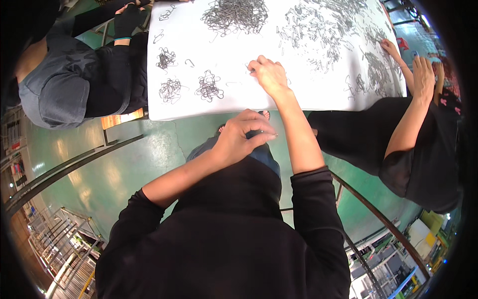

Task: The person picks up small metal clips from a large white sheet on a table and places them into a nearby container. The task is performed by hand with repetitive pick-and-place motions.

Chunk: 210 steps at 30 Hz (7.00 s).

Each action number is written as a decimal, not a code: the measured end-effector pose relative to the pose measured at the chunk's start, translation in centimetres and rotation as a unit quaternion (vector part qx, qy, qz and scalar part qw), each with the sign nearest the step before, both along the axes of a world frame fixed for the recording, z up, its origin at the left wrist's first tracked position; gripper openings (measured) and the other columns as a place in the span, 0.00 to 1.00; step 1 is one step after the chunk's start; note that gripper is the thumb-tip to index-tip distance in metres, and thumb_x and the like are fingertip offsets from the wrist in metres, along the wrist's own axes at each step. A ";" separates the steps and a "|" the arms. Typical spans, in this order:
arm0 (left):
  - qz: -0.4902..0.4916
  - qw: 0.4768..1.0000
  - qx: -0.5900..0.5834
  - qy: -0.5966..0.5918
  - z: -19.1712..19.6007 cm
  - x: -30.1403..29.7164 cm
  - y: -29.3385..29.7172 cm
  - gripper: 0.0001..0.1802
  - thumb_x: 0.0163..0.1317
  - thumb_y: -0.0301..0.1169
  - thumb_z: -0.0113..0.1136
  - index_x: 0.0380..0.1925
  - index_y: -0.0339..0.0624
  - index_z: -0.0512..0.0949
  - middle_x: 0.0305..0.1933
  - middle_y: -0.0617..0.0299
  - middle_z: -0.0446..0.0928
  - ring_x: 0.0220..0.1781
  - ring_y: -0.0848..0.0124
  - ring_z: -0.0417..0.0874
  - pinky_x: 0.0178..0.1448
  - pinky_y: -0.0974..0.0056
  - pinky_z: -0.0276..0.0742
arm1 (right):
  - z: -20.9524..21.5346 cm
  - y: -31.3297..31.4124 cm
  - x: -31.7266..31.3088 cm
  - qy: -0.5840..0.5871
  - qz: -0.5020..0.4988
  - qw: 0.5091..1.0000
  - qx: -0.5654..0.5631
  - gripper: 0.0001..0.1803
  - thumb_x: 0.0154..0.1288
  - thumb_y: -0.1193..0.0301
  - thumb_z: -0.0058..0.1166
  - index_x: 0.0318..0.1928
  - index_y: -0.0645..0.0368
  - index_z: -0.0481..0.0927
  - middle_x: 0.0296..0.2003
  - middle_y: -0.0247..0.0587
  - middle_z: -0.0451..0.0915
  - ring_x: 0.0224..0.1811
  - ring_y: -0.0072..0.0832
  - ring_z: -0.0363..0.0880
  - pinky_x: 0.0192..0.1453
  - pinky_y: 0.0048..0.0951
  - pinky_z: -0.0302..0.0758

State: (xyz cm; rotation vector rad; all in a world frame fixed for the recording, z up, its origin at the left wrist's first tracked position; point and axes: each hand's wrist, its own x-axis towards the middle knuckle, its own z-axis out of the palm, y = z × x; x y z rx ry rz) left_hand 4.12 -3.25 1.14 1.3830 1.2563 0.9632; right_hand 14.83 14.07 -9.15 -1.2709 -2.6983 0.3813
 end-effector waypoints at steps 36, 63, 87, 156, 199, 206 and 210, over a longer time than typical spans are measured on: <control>0.005 0.997 0.076 -0.018 -1.3 0.0 0.4 0.06 0.56 0.26 0.66 0.34 0.42 0.83 0.39 0.61 0.79 0.42 0.66 0.79 0.46 0.65 0.75 | 3.8 0.1 2.0 0.498 -0.309 0.719 -0.374 0.08 0.63 0.71 0.60 0.39 0.65 0.81 0.30 0.36 0.81 0.28 0.19 0.78 0.28 0.20 0.70; -0.037 0.992 0.116 -0.029 -0.7 4.5 4.3 0.08 0.55 0.21 0.66 0.36 0.39 0.84 0.40 0.59 0.79 0.40 0.70 0.81 0.44 0.68 0.76 | 11.7 -16.3 7.1 0.615 -0.398 0.674 -0.100 0.04 0.61 0.77 0.60 0.36 0.62 0.79 0.43 0.37 0.71 0.43 0.24 0.72 0.49 0.24 0.71; -0.176 0.843 0.317 0.397 -13.2 11.7 24.7 0.09 0.63 0.37 0.56 0.37 0.47 0.79 0.35 0.62 0.80 0.42 0.60 0.79 0.46 0.58 0.77 | 11.2 -16.4 10.7 0.549 -0.399 0.735 0.012 0.05 0.58 0.78 0.63 0.34 0.61 0.79 0.41 0.39 0.71 0.42 0.27 0.71 0.48 0.27 0.70; -0.235 0.950 0.192 -0.072 7.8 8.9 0.7 0.10 0.54 0.21 0.66 0.38 0.39 0.84 0.35 0.60 0.84 0.33 0.75 0.81 0.37 0.70 0.75 | 20.2 -25.6 12.3 0.661 -0.400 0.634 -0.001 0.03 0.59 0.80 0.60 0.32 0.63 0.78 0.42 0.33 0.73 0.43 0.18 0.71 0.47 0.19 0.69; -0.516 0.808 0.235 -0.159 10.9 31.8 -16.7 0.16 0.57 0.21 0.59 0.46 0.41 0.79 0.48 0.57 0.79 0.42 0.68 0.78 0.40 0.67 0.72 | 45.5 -65.9 31.8 0.338 -0.620 0.436 0.558 0.11 0.64 0.74 0.60 0.45 0.66 0.79 0.38 0.43 0.82 0.33 0.23 0.80 0.38 0.19 0.78; -0.515 0.817 0.207 -0.155 10.2 31.7 -16.3 0.15 0.57 0.20 0.58 0.46 0.40 0.78 0.48 0.58 0.79 0.41 0.68 0.77 0.40 0.67 0.71 | 50.9 -69.3 34.4 0.247 -0.633 0.367 0.635 0.13 0.62 0.72 0.63 0.45 0.63 0.79 0.38 0.38 0.84 0.33 0.18 0.81 0.35 0.16 0.76; -0.519 0.818 0.196 -0.151 9.9 31.7 -16.4 0.15 0.57 0.20 0.58 0.46 0.40 0.78 0.47 0.58 0.79 0.41 0.68 0.77 0.40 0.67 0.71 | 52.3 -70.3 35.7 0.207 -0.659 0.348 0.634 0.13 0.60 0.69 0.66 0.43 0.58 0.78 0.36 0.34 0.85 0.32 0.14 0.79 0.32 0.13 0.70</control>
